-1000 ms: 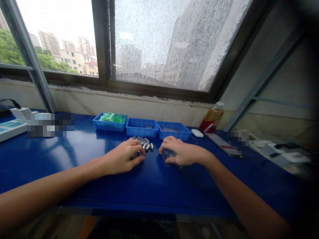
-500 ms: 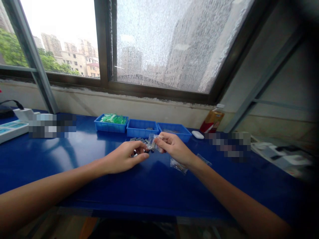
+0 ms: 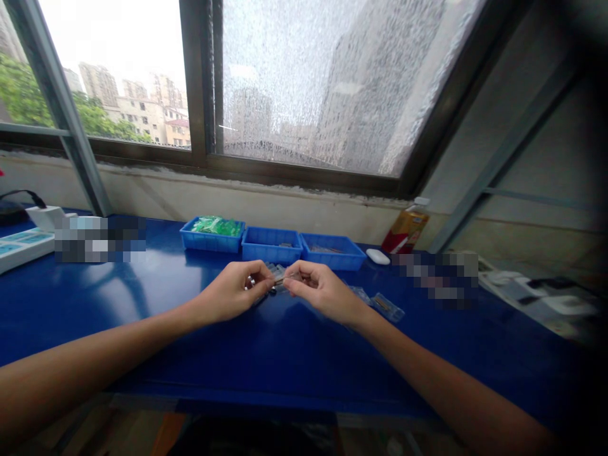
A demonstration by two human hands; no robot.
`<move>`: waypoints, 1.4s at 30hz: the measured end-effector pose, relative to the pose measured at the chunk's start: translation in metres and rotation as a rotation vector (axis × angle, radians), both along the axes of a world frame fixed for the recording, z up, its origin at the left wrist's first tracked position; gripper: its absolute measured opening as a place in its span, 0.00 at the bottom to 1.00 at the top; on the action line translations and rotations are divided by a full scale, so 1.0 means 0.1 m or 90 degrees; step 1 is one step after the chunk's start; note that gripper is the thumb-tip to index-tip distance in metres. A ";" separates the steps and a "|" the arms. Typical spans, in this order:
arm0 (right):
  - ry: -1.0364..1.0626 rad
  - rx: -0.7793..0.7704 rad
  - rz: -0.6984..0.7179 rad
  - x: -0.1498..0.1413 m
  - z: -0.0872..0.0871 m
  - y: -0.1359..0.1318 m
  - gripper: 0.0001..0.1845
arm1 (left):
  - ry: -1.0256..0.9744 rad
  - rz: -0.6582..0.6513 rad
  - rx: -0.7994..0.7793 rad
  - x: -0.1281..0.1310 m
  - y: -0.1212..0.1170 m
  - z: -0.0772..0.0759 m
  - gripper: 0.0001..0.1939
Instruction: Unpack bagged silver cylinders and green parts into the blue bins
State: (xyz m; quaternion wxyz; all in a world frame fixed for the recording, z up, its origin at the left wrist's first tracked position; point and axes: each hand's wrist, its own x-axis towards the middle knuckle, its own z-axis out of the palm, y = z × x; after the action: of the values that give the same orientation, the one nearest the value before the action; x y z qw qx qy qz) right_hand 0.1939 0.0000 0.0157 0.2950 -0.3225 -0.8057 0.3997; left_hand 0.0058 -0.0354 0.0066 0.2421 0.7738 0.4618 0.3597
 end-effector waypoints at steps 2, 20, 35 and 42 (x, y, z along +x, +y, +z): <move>-0.015 0.024 -0.007 0.00 0.01 -0.01 0.11 | 0.021 0.003 0.014 0.00 0.00 -0.01 0.08; -0.030 0.057 -0.027 -0.01 0.04 -0.05 0.09 | 0.009 -0.057 -0.010 -0.03 0.00 0.00 0.07; -0.022 0.079 -0.051 0.00 0.02 -0.04 0.10 | 0.010 -0.079 -0.024 -0.04 0.01 -0.02 0.07; -0.076 0.130 -0.030 0.00 -0.02 -0.03 0.09 | 0.058 -0.048 0.024 -0.03 0.00 -0.03 0.07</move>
State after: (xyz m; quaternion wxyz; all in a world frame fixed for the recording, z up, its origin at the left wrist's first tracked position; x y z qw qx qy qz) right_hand 0.1941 -0.0034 0.0135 0.2871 -0.3326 -0.8506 0.2888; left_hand 0.0029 -0.0357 0.0039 0.2192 0.8109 0.4358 0.3231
